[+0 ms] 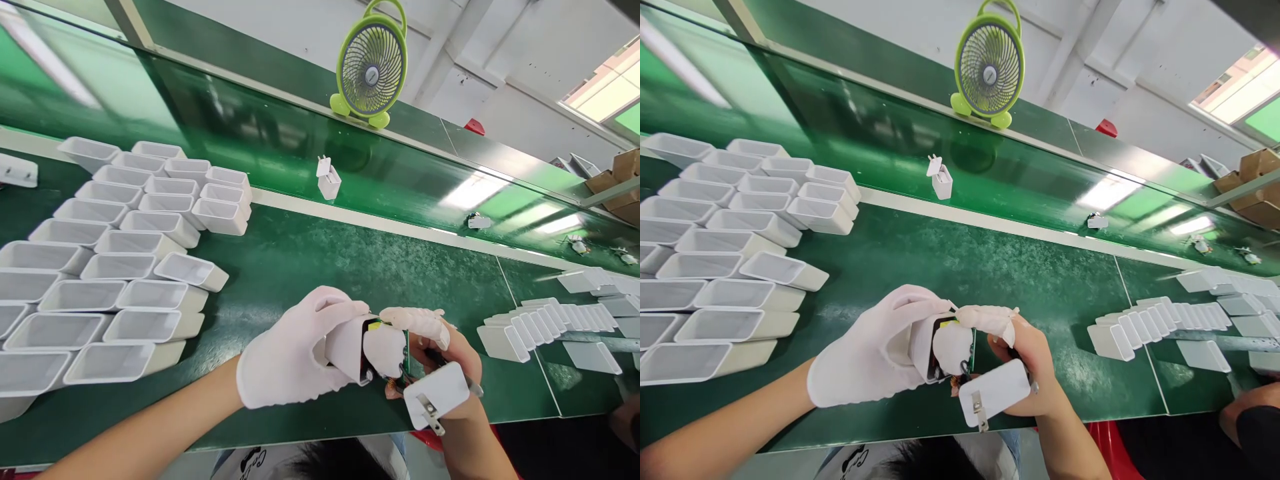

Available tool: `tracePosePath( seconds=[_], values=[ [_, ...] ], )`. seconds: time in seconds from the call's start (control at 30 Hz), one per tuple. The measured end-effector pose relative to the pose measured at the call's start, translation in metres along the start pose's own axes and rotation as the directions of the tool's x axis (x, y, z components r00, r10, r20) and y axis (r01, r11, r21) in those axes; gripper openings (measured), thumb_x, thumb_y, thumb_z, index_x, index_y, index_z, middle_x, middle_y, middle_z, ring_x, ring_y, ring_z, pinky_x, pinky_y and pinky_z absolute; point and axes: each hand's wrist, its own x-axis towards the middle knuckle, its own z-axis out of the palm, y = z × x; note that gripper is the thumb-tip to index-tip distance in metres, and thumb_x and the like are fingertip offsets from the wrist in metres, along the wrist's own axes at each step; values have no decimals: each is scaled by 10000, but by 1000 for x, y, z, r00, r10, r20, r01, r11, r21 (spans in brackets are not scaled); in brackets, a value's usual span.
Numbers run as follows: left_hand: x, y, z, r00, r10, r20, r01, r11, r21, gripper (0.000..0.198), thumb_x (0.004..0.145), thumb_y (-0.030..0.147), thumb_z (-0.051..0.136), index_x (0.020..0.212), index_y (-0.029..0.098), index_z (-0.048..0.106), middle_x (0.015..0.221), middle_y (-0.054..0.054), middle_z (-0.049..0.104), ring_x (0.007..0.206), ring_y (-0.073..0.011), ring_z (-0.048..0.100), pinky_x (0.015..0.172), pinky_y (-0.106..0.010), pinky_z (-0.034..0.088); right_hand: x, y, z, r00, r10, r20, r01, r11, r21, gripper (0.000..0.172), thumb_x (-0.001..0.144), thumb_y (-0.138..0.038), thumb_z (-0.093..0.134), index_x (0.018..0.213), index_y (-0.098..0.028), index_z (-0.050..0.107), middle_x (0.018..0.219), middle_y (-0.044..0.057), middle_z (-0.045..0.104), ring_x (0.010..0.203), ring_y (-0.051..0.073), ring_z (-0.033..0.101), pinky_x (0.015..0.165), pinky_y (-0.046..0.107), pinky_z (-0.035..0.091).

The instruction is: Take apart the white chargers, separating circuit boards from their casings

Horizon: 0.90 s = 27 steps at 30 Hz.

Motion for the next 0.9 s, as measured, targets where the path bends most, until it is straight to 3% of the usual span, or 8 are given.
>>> tracePosePath(
  seconds=[0.13,0.27,0.47,0.63,0.7,0.8,0.9],
  values=[
    [-1,-1,0,1000,-3,1,3,1000,-27,764,723,160,821,1385,361,497,1237,-59,577,1095,-211,685,912,-291,620,-1,-4,2,999,20,-27,-20,1000,5,554,812,-421,820,1340,-371,660,631,-69,335,477,114,246,478,310,385],
    [-3,-3,3,1000,-24,9,25,997,-75,768,720,141,803,1389,362,497,1249,-69,580,1094,-236,687,883,-326,635,1,-5,2,1000,5,1,-5,1000,-25,562,810,-355,819,1344,-383,644,629,-77,298,471,114,265,553,333,470],
    [-4,-3,7,1000,-22,-19,20,994,-107,775,726,150,810,1388,369,470,1263,-64,560,1108,-229,677,914,-327,623,1,-4,1,999,-30,35,32,996,-82,649,822,-419,816,1427,-352,591,642,-63,362,476,132,310,623,370,481],
    [-3,-4,8,1000,-14,-8,14,996,-90,778,724,142,818,1380,355,459,1247,-61,550,1102,-222,667,912,-322,621,-1,-7,1,999,-23,29,26,993,-115,592,831,-400,806,1386,-348,607,641,-64,346,493,141,321,620,351,457],
    [-3,-4,9,999,-34,9,34,994,-99,808,706,124,825,1384,362,456,1255,-61,543,1111,-227,660,881,-316,630,-3,-5,0,998,-46,44,52,990,-129,502,828,-410,804,1295,-348,628,620,-70,331,484,143,295,550,325,405],
    [-4,-4,10,998,-62,23,64,993,-97,826,686,107,834,1378,363,462,1258,-62,538,1114,-232,656,849,-309,638,-7,1,1,997,-72,21,75,989,-130,294,808,-421,805,996,-323,601,599,-72,356,472,138,283,486,314,323],
    [-4,-3,10,999,-46,7,46,995,-87,774,715,129,821,1367,348,468,1256,-68,544,1101,-227,663,879,-329,632,-14,7,3,998,-47,-45,41,992,-120,316,803,-442,794,861,-302,518,605,-59,423,484,149,363,493,327,363]
  ],
)
